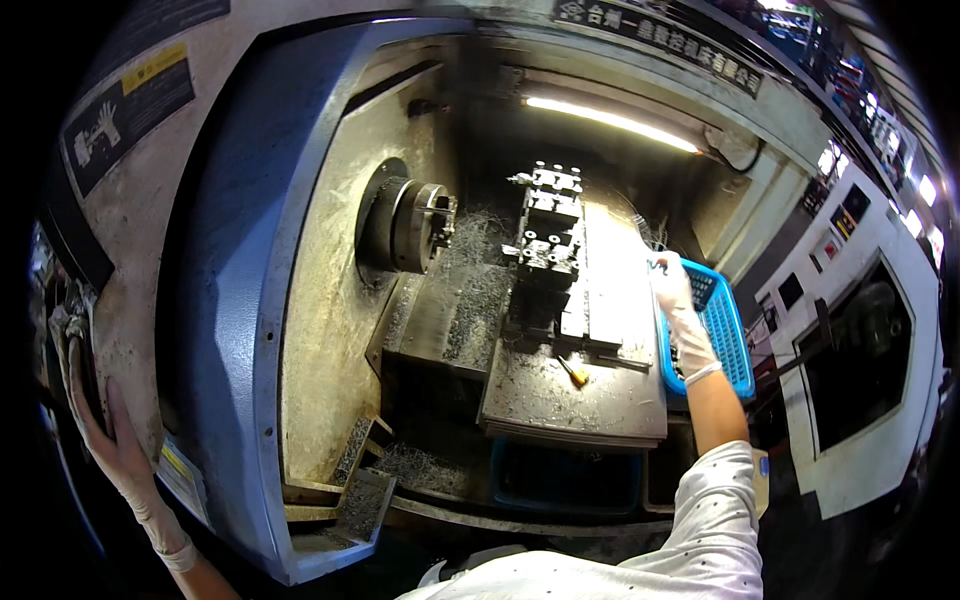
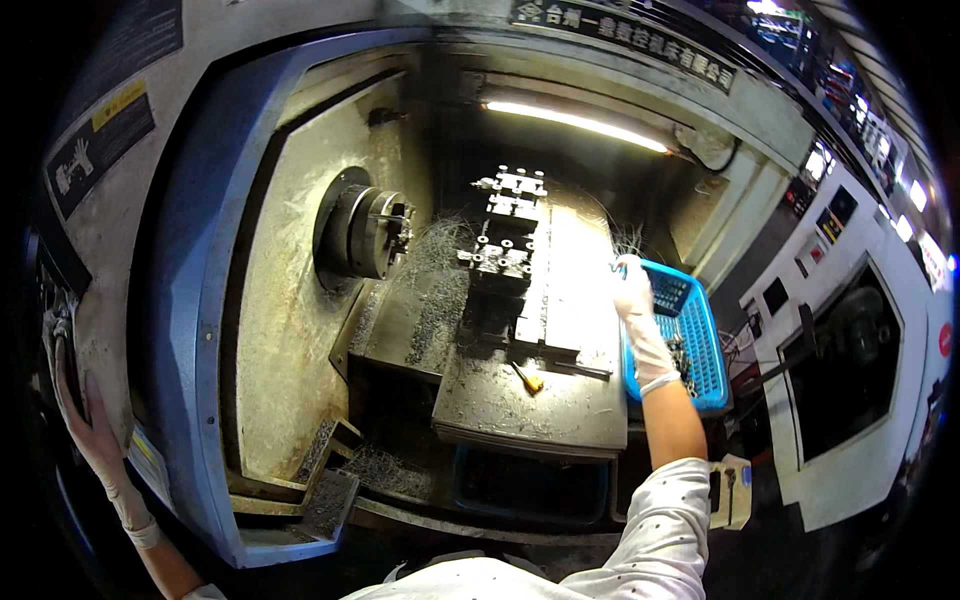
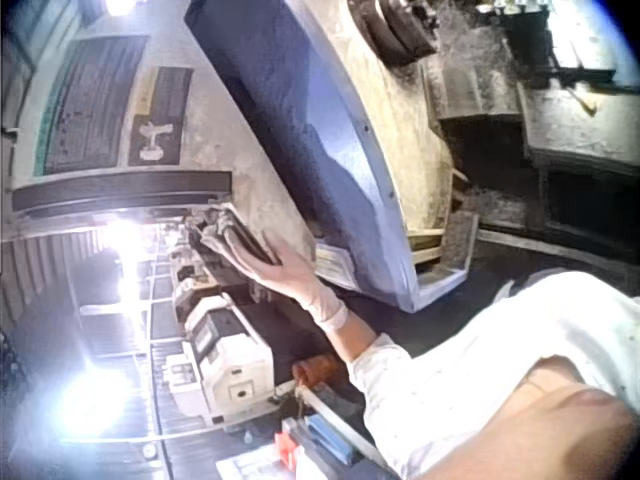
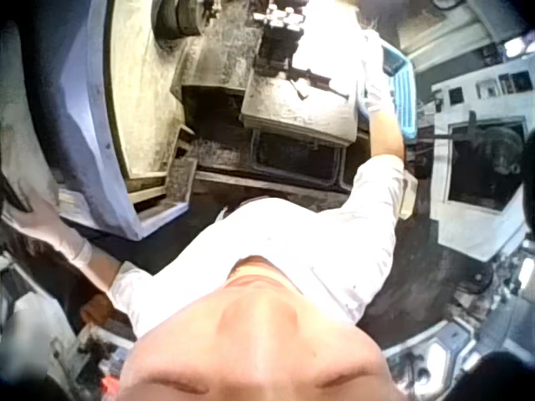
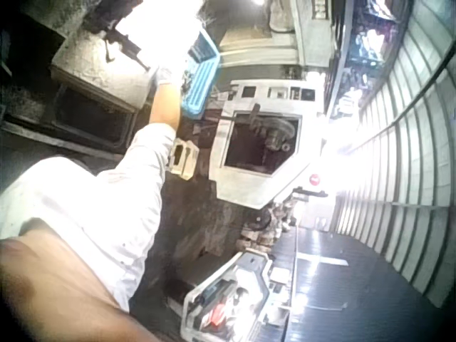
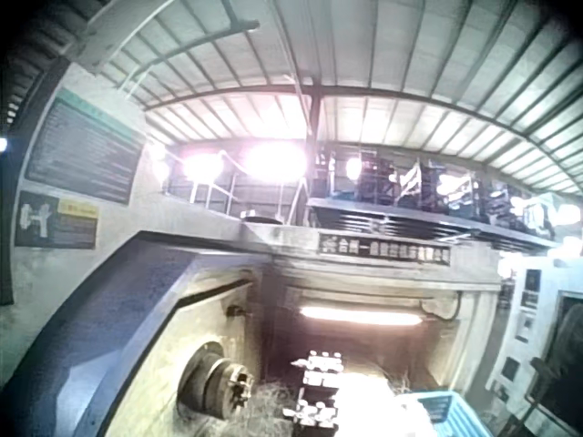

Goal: The person operates a CNC lathe, repeatedly opening the machine door, loading small metal parts into the chuck, closing the door, and starting the cycle. Finished parts are collected from a red basket inside the machine.

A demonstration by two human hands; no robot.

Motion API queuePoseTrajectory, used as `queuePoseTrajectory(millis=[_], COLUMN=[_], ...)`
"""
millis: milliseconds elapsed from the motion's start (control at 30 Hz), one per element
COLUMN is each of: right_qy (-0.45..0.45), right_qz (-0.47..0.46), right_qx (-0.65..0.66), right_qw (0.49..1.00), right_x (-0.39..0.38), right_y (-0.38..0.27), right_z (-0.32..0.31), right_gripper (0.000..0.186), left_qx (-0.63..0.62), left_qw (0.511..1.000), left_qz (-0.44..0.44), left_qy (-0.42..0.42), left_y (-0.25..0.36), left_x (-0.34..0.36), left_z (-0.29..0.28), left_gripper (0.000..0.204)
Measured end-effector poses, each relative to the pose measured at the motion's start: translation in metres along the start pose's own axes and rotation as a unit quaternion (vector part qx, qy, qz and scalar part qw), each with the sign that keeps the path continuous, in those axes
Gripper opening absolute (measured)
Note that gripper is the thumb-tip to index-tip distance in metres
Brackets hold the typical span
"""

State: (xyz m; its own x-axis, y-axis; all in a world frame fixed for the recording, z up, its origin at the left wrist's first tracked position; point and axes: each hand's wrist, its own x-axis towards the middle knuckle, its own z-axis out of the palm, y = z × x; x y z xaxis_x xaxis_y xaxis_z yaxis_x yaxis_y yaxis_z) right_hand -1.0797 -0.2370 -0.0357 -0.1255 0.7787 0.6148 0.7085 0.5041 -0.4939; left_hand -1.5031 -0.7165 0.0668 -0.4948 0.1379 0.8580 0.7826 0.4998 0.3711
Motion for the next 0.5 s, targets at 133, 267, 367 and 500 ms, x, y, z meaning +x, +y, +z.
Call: queuePoseTrajectory(millis=[133,267,367,500], right_qy=[-0.026,-0.147,-0.184,-0.203], right_qz=[-0.073,-0.153,-0.139,-0.151], right_qx=[0.14,0.07,-0.068,-0.185], right_qw=[0.987,0.975,0.971,0.95], right_x=[0.078,0.114,0.126,0.132], right_y=[-0.08,-0.148,-0.172,-0.168], right_z=[-0.002,0.059,0.096,0.132], right_gripper=[0.021,0.027,0.023,0.017], left_qx=[0.007,0.062,0.099,0.083], left_qw=[1.0,0.998,0.994,0.996], left_qz=[-0.019,0.015,0.042,0.006], left_qy=[0.003,0.007,0.016,0.026], left_y=[0.001,0.003,-0.004,-0.007], left_x=[0.002,0.001,0.003,-0.001], left_z=[-0.002,-0.007,-0.01,-0.008], left_gripper=[0.039,0.038,0.038,0.041])
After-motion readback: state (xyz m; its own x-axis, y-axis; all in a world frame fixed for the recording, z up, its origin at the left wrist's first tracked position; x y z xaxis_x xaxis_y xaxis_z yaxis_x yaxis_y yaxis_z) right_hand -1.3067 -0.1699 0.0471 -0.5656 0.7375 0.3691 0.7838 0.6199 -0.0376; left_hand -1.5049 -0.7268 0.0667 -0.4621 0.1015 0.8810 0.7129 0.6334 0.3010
